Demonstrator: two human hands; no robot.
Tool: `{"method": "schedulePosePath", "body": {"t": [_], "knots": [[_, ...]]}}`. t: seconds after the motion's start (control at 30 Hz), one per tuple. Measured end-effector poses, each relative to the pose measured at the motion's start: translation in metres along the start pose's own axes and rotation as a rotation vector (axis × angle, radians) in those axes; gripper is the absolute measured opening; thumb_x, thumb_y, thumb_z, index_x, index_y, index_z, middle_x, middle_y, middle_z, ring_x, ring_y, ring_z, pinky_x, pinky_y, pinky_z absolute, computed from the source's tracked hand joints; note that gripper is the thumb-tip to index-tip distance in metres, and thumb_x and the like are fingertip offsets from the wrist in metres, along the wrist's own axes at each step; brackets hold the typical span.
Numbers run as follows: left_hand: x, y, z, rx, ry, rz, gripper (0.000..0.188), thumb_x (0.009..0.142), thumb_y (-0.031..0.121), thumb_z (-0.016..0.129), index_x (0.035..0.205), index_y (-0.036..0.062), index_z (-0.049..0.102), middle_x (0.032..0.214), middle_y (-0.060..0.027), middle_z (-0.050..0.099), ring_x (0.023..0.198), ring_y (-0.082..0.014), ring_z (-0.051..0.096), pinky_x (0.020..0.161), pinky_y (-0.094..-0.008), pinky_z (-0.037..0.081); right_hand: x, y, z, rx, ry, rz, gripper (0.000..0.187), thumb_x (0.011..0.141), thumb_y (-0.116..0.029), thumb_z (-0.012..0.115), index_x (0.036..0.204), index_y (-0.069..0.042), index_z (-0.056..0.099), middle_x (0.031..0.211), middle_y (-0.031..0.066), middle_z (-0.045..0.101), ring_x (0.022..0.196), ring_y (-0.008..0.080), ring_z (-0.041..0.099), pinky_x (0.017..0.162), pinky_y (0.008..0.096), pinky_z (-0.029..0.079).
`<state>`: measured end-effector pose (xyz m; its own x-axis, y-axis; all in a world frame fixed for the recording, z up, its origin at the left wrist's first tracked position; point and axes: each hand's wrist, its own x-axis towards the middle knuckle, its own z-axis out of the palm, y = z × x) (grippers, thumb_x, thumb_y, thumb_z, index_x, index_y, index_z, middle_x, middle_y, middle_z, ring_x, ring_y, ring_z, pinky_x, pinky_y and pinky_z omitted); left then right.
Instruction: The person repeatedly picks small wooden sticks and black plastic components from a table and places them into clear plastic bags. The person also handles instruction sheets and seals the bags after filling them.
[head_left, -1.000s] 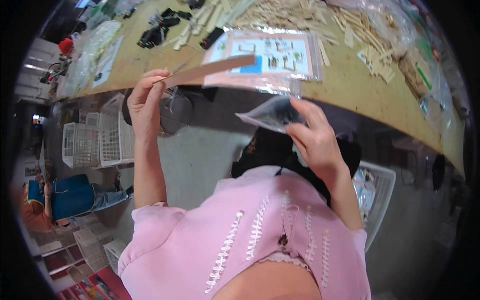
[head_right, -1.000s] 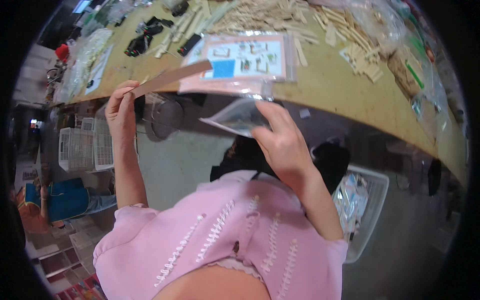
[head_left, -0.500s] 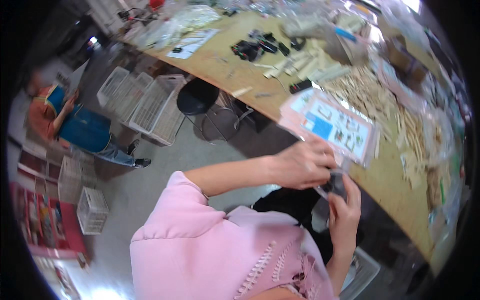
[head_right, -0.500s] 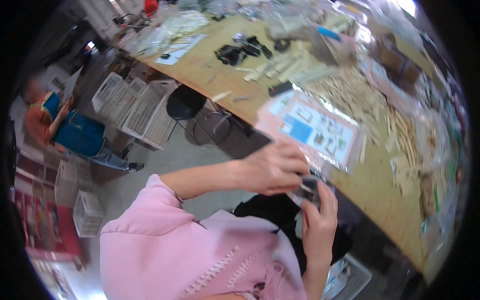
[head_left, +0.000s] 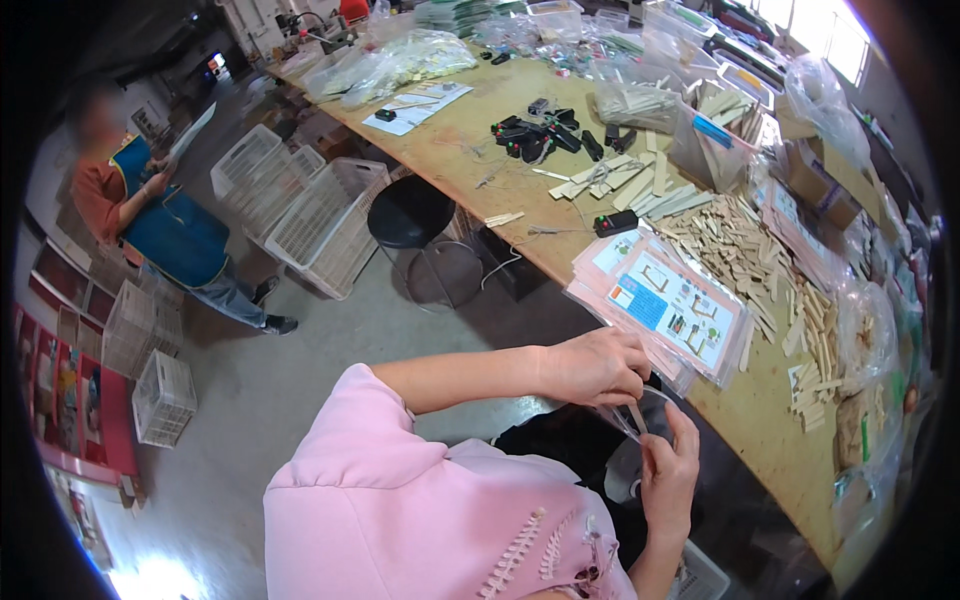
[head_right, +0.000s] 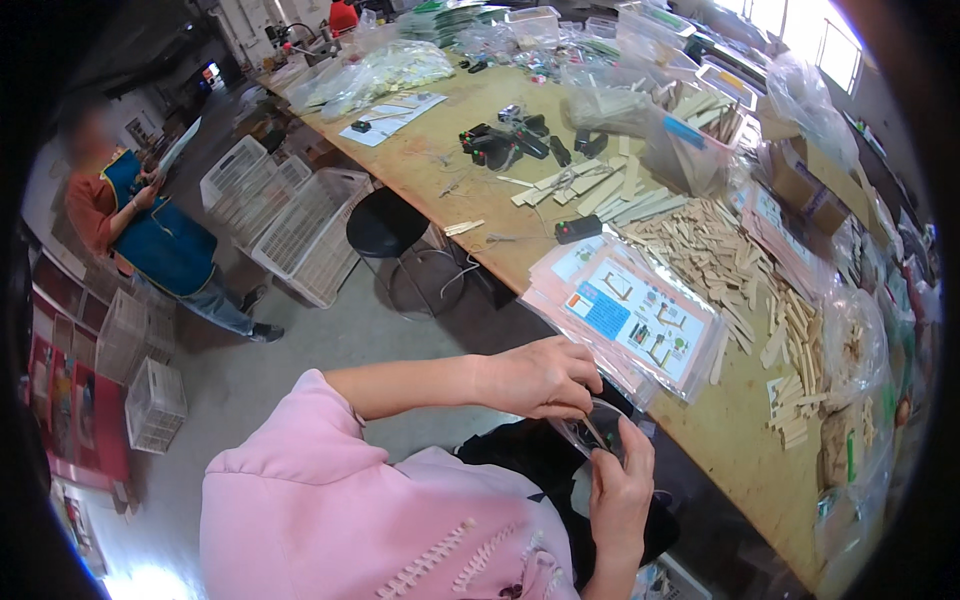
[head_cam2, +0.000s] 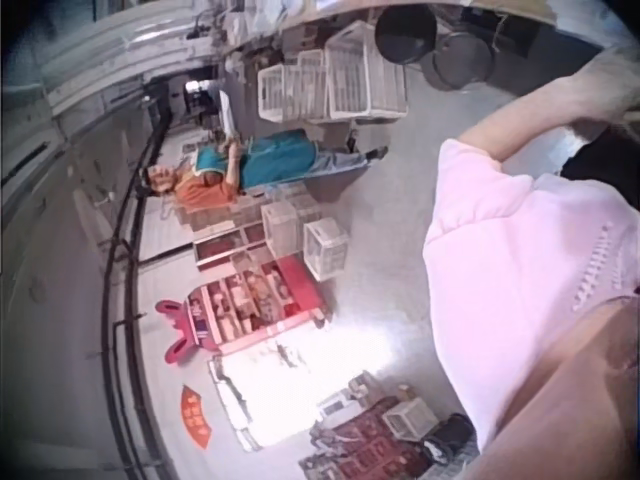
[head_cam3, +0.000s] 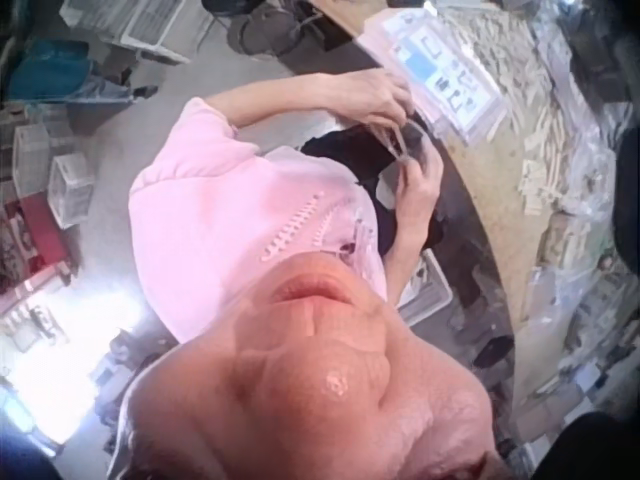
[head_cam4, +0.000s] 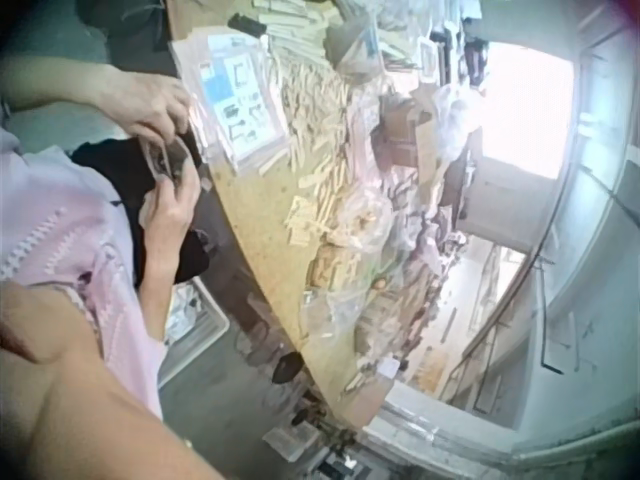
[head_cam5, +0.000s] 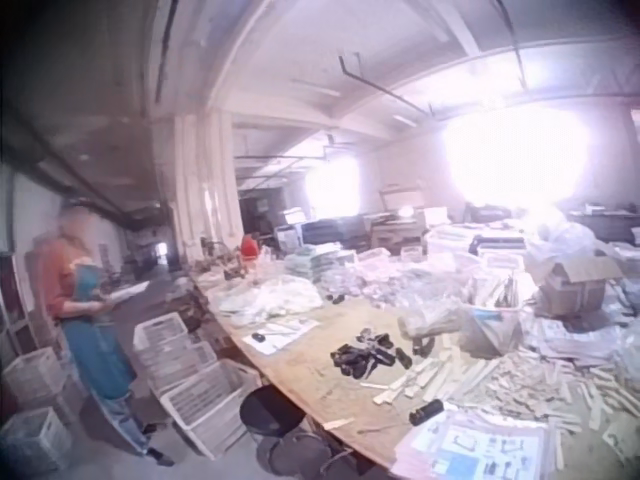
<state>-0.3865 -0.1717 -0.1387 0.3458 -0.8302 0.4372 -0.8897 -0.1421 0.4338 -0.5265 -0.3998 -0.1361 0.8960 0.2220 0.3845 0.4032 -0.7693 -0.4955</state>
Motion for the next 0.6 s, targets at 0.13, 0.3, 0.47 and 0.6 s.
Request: {"method": "schedulePosePath", "body": {"t": [0.13,0.3,0.47,0.6], "knots": [[0.012,-0.008,0.006,-0.013,-0.057,0.004,0.013,0.089,0.022,0.077,0.093,0.0098,0.076,0.114,-0.0077,0.069,0.104,-0.0298,0.065,0.090,-0.0438,0.053,-0.001,0.007,0.003,-0.002,0.033,0.018,0.012,0.080,0.003,0.074,0.092,0.002,0.071,0.135,0.0249,0.063,0.126,0.0430,0.060,0.103,0.0471,0.052],[0.039,-0.011,0.005,-0.080,-0.113,0.065,0.016,0.092,0.023,0.076,0.098,0.0082,0.077,0.113,-0.0087,0.071,0.102,-0.0299,0.068,0.088,-0.0420,0.055,-0.008,0.018,0.006,0.003,0.107,0.030,0.008,0.080,0.002,0.073,0.088,0.002,0.070,0.132,0.0243,0.065,0.123,0.0420,0.064,0.101,0.0464,0.055],[0.099,-0.093,-0.032,-0.040,0.007,-0.254,0.013,0.094,0.012,0.073,0.102,0.0018,0.073,0.091,-0.0122,0.072,0.080,-0.0232,0.071,0.073,-0.0350,0.056,-0.017,0.024,-0.005,-0.049,0.164,0.114,0.006,0.077,0.003,0.072,0.084,0.001,0.072,0.131,0.0251,0.066,0.121,0.0421,0.065,0.101,0.0459,0.056],[0.135,-0.222,-0.045,0.241,0.178,-0.492,0.029,0.092,0.029,0.076,0.101,0.0018,0.074,0.091,-0.0153,0.076,0.081,-0.0283,0.073,0.074,-0.0394,0.056,-0.018,0.026,-0.007,-0.062,0.187,0.148,0.008,0.076,0.003,0.072,0.084,0.000,0.072,0.131,0.0250,0.066,0.121,0.0415,0.065,0.101,0.0455,0.056]]}}
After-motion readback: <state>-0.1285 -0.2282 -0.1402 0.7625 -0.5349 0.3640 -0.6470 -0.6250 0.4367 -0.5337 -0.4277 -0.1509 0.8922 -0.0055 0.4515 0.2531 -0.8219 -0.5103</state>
